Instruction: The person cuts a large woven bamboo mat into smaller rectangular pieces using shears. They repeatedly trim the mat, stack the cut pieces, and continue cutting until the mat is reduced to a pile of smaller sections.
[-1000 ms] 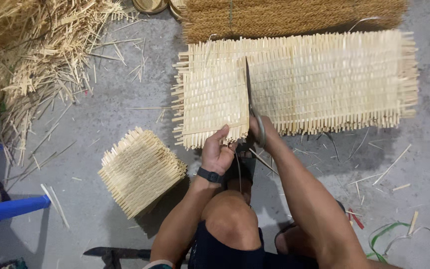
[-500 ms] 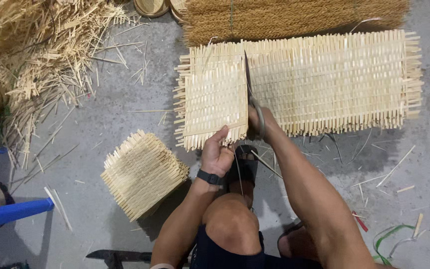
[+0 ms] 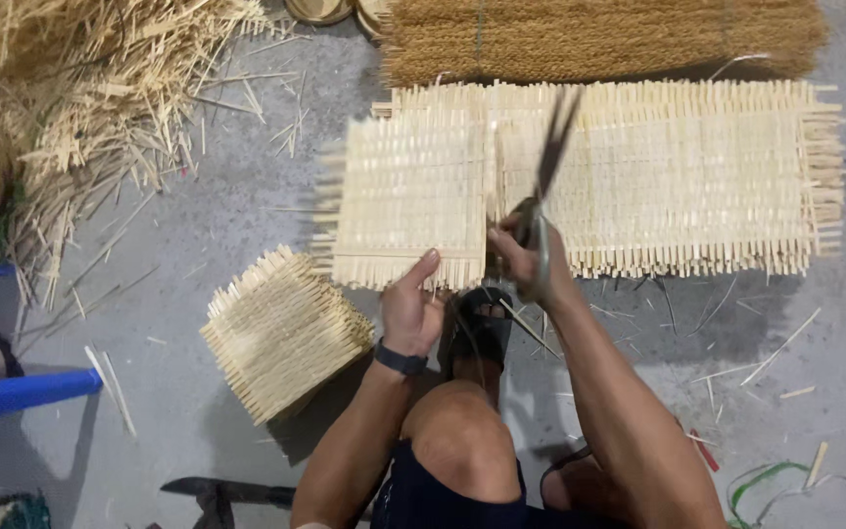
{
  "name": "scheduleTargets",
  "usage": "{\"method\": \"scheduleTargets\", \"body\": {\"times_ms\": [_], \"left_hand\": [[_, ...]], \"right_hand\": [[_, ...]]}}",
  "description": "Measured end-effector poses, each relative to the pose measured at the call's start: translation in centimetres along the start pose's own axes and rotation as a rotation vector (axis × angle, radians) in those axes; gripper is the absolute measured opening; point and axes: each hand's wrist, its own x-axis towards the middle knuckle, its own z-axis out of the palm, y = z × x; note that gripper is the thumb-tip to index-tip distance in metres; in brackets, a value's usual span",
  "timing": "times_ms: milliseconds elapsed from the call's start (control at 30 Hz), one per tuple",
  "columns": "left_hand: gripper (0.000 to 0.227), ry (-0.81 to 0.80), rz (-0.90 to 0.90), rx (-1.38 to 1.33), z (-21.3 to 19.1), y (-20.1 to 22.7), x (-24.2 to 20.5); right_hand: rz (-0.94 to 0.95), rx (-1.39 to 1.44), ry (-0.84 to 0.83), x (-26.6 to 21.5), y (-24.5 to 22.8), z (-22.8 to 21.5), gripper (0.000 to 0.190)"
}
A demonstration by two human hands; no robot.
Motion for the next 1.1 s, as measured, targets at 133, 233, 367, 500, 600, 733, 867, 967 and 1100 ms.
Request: {"method": "scheduleTargets", "body": {"times_ms": [133,233,367,500,600,733,867,967,1100], "left_hand": [[0.025,-0.030,0.286,0.470,-2.4,0.8,-0.9],[0.023,-0.080,0.332,0.698,-4.0,0.3,-1.9],[0.016,-0.188,0.438,0.564,-5.6,3.0,-4.0],[0.030,0.027,0.646,0.949,-8.3,6.9,-6.0],[0.041,0.308,0.565,1.013,-13.7,12.6,-8.7],[0.046,0.241,0.454,0.642,-22.6,19.3,-11.9],[0.041,0.325,0.319,0.609,-30.1,19.0,-11.7],[0.038,0.495,0.280,0.778,-32.9,17.9,-8.9],[0.043,0.794,0.317,1.296,-30.6,16.5,-8.4]], "right_hand": [[-0.505,-0.119,0.026,-5.2,-5.6,0.4,0.050],[-0.435,-0.116,-0.053,-6.8,-6.7,3.3,0.045],[-0.542,-0.264,-0.050,-7.6,-5.8,7.0,0.033],[-0.545,-0.007,-0.236,-7.7,-4.3,8.8,0.024],[-0.040,0.562,-0.335,-7.3,-4.0,7.7,0.024],[0.006,0.215,-0.091,-8.0,-3.0,4.9,0.015],[-0.323,-0.097,-0.004,-8.4,-0.1,2.5,0.019],[-0.369,0.154,0.016,-8.8,2.0,1.8,0.023],[-0.374,0.140,0.076,-9.7,2.1,-0.7,0.025]]}}
